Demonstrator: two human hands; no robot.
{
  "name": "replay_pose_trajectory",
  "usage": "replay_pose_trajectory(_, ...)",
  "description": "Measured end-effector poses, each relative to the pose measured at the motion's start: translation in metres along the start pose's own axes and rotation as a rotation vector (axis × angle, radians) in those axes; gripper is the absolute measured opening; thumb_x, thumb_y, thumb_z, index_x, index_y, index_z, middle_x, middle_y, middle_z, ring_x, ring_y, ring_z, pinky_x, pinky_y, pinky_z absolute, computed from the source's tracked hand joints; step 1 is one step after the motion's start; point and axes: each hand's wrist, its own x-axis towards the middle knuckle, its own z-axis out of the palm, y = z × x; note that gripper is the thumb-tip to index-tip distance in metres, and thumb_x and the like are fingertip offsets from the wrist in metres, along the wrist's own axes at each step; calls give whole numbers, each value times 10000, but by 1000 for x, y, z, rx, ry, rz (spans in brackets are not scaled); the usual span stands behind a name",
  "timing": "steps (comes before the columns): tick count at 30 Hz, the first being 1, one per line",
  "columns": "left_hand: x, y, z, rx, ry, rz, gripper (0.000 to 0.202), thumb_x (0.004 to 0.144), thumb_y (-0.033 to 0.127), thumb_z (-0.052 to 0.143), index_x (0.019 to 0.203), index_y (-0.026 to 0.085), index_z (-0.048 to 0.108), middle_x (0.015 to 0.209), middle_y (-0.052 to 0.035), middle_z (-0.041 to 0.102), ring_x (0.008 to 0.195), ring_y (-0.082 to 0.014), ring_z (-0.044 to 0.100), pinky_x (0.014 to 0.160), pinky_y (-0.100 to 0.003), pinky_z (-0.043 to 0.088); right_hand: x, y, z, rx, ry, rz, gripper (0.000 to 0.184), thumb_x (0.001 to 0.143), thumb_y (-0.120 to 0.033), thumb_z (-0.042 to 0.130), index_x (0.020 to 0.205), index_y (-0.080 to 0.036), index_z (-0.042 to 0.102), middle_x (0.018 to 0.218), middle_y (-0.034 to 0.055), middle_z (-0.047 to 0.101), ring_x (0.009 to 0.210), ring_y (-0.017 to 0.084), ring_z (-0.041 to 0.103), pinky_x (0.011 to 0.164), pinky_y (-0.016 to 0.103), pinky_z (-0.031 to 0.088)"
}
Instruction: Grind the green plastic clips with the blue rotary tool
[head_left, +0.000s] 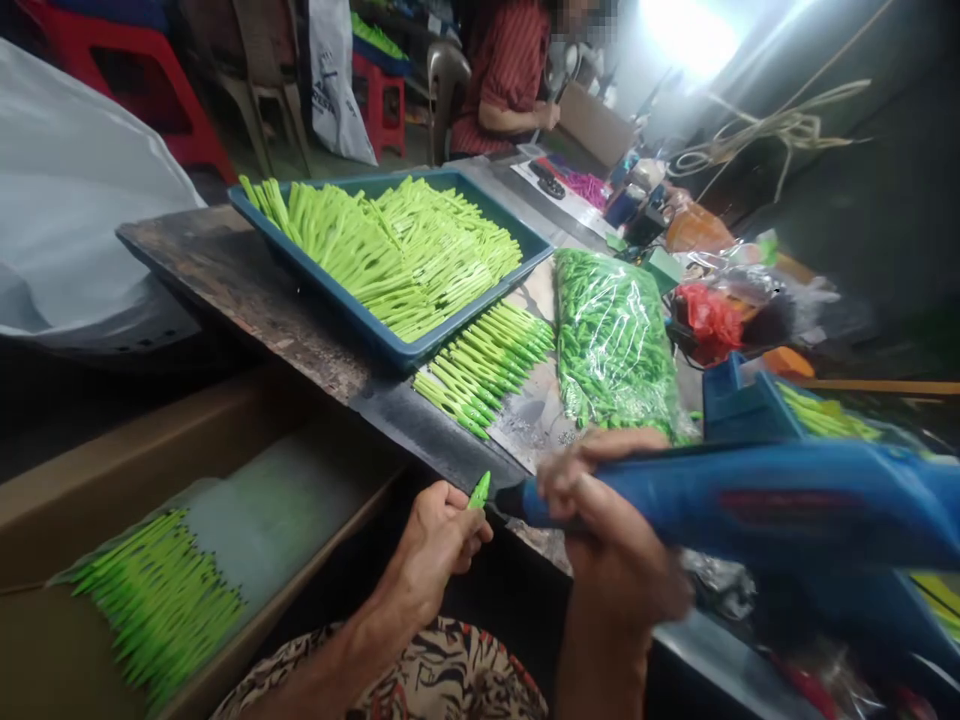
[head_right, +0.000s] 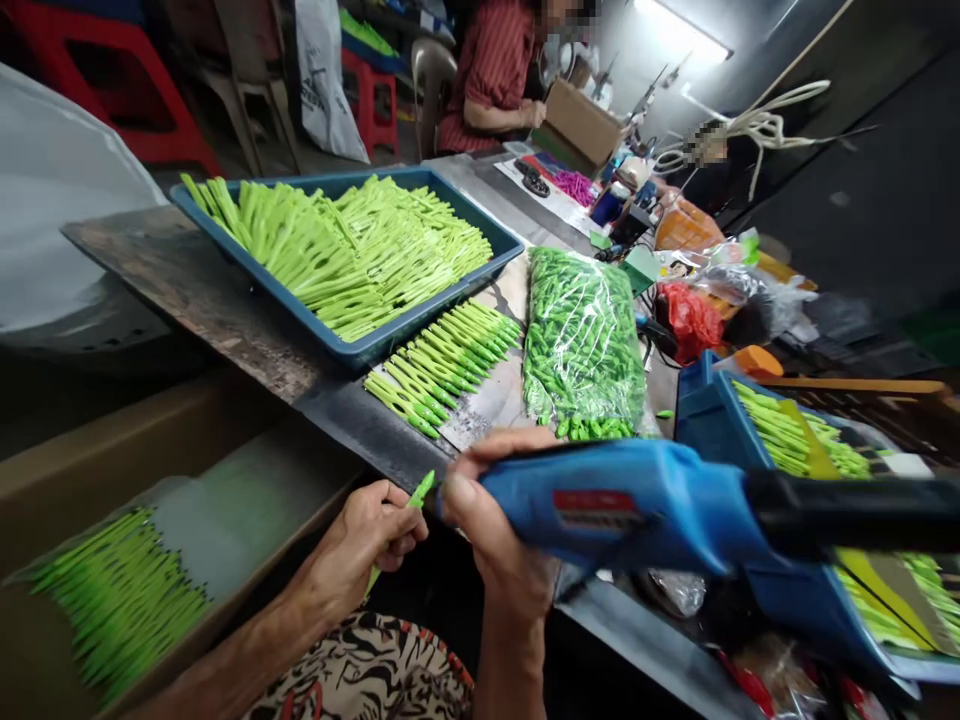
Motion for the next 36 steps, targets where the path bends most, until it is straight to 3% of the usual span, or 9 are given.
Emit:
replay_pose_trajectory(4,-7,4,-8,98,-142,6,245,717,371,574,760,171,439,584,26,511,461,-54,336,411,-167,168,-3,-7,-18,140,50,-78,199,631,-118,516,813,-198,526,583,-31,513,469,111,463,502,294,394)
replay_pose_trajectory(6,-7,14,-13,217,-189,86,240,779,407,508,803,174,458,595,31,497,462,-61,318,421,-180,187,-4,-8,-25,132,94,-103,208,619,-112,507,807,-198,536,573,-27,510,461,112,450,496,297,387)
replay_pose_trajectory(8,-2,30,-18,410,-163,262,205,820,382,449,814,178,472,611,22,508,486,-82,360,457,-202,258,-5,-7,-29,133,135,-98,207,624,-110,503,808,-198,538,571,-25,508,456,110,440,492,294,381)
replay_pose_trajectory(12,18,66,-24,925,31,632,114,832,250,402,876,195,492,730,-15,566,696,-167,528,651,-274,367,-9,0,-42,159,126,-103,226,644,-99,491,844,-197,531,596,-19,520,481,112,463,506,291,397)
replay_pose_trajectory(14,28,80,-24,1159,27,740,160,822,194,383,937,188,494,805,-39,581,765,-194,547,705,-297,371,-9,5,-51,152,89,-123,239,652,-112,506,872,-203,534,609,-16,533,485,118,475,497,291,410)
replay_pose_trajectory(17,44,94,-20,1468,-161,876,226,782,111,381,947,169,524,829,-64,595,816,-214,542,733,-308,381,-10,9,-59,151,30,-171,221,662,-148,545,874,-210,547,606,-15,551,454,115,472,455,278,407)
replay_pose_trajectory(23,71,103,-7,1985,-451,1026,176,725,74,428,787,170,561,741,-76,589,764,-239,513,680,-337,363,-15,0,-56,145,175,-64,198,666,-124,541,848,-202,526,613,-22,534,523,118,492,518,281,405)
replay_pose_trajectory(27,79,104,-9,2055,-481,1050,114,736,102,466,755,171,554,749,-76,574,758,-237,497,649,-332,331,-14,1,-60,144,224,-89,190,677,-131,549,852,-197,517,614,-27,533,515,113,502,519,277,397)
replay_pose_trajectory(36,79,112,-11,1913,-551,1055,179,732,41,447,792,170,556,770,-51,545,758,-202,465,675,-307,319,-4,15,-73,98,381,-94,172,686,-151,575,846,-181,519,601,-37,523,501,96,488,522,262,401)
